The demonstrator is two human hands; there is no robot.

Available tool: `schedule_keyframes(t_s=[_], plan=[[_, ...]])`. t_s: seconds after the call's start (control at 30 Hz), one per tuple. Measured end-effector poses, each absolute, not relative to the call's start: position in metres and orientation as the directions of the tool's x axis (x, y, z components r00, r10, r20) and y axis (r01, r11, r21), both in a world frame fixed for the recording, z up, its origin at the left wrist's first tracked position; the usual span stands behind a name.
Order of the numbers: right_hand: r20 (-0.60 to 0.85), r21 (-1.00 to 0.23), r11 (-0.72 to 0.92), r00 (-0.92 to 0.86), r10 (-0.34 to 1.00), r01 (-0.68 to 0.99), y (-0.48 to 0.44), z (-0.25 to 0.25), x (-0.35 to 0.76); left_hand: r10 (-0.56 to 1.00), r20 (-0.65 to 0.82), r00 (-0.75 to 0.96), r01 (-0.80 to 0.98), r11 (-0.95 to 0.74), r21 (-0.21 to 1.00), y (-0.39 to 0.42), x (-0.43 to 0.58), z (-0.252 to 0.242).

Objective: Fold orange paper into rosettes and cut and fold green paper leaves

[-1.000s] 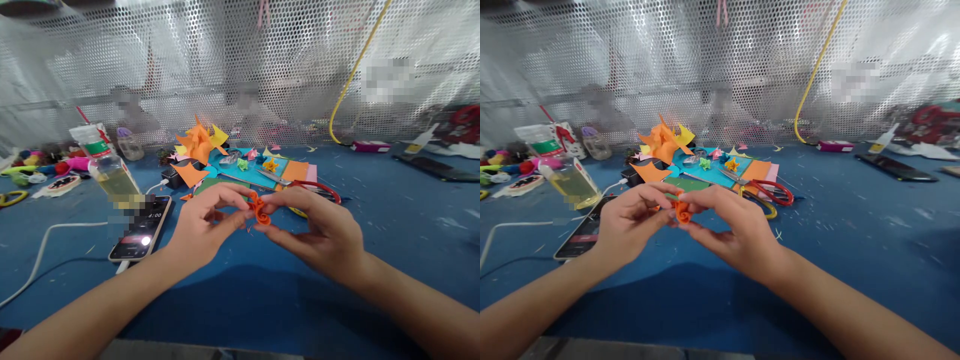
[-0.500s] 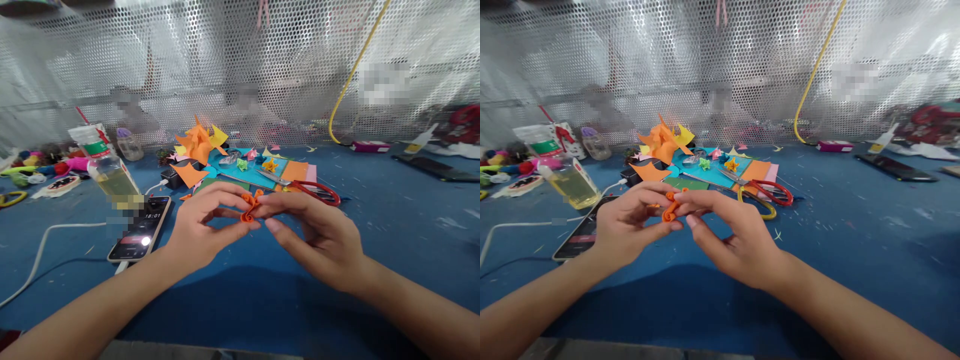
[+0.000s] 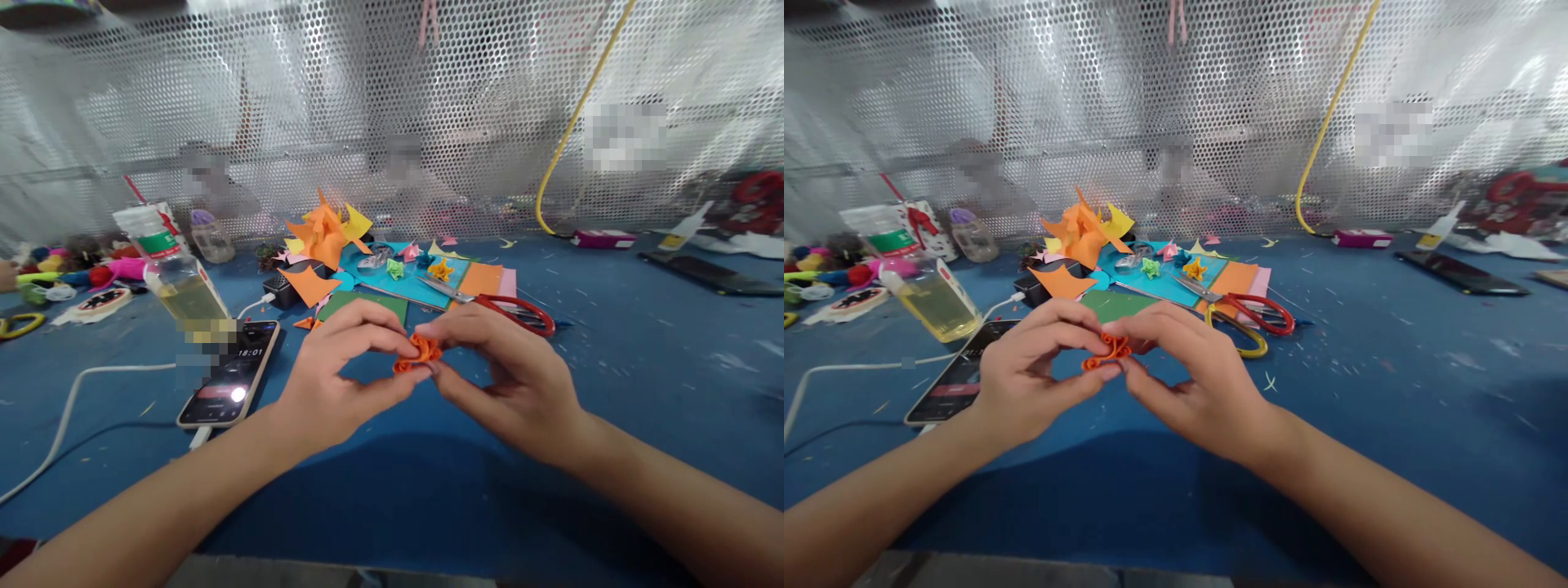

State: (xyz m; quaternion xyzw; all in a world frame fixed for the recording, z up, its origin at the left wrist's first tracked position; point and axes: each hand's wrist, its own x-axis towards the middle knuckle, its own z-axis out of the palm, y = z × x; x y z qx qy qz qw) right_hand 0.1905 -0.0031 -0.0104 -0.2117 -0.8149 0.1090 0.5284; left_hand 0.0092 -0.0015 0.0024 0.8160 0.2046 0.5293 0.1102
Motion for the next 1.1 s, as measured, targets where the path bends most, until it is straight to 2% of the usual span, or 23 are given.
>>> schedule_keyframes(t_s=[0.2, 0.47, 0.67, 0.77, 0.83, 1.0, 1.1], plan=[[0.81, -0.405, 0.894, -0.378, 0.448, 0.192, -0.006, -0.01, 0.191, 0.482, 0.797, 0.365, 0.276, -0.873, 0.401, -0.003, 0.008, 0.003], [0.804, -0.408, 0.885, -0.371, 0.465, 0.226, -0.009, -0.006, 0.19, 0.472, 0.797, 0.377, 0.348, -0.869, 0.351, -0.005, 0.006, 0.003], [0.853, -0.243, 0.9, -0.361, 0.377, 0.363, -0.009, -0.004, 0.19, 0.475, 0.782, 0.405, 0.382, -0.864, 0.327, -0.004, 0.008, 0.004], [0.849, -0.224, 0.871, -0.351, 0.395, 0.438, -0.007, -0.004, 0.19, 0.479, 0.775, 0.412, 0.373, -0.865, 0.337, -0.005, 0.01, 0.003], [0.833, -0.245, 0.849, -0.346, 0.431, 0.469, -0.006, -0.005, 0.19, 0.523, 0.751, 0.402, 0.375, -0.843, 0.386, -0.006, 0.01, 0.002], [0.799, -0.281, 0.841, -0.372, 0.472, 0.463, -0.001, -0.004, 0.191, 0.715, 0.614, 0.335, 0.355, -0.699, 0.621, -0.009, 0.011, -0.002], [0.778, -0.3, 0.83, -0.383, 0.498, 0.471, 0.002, -0.003, 0.191, 0.767, 0.555, 0.322, 0.314, -0.64, 0.702, -0.008, 0.011, -0.001]])
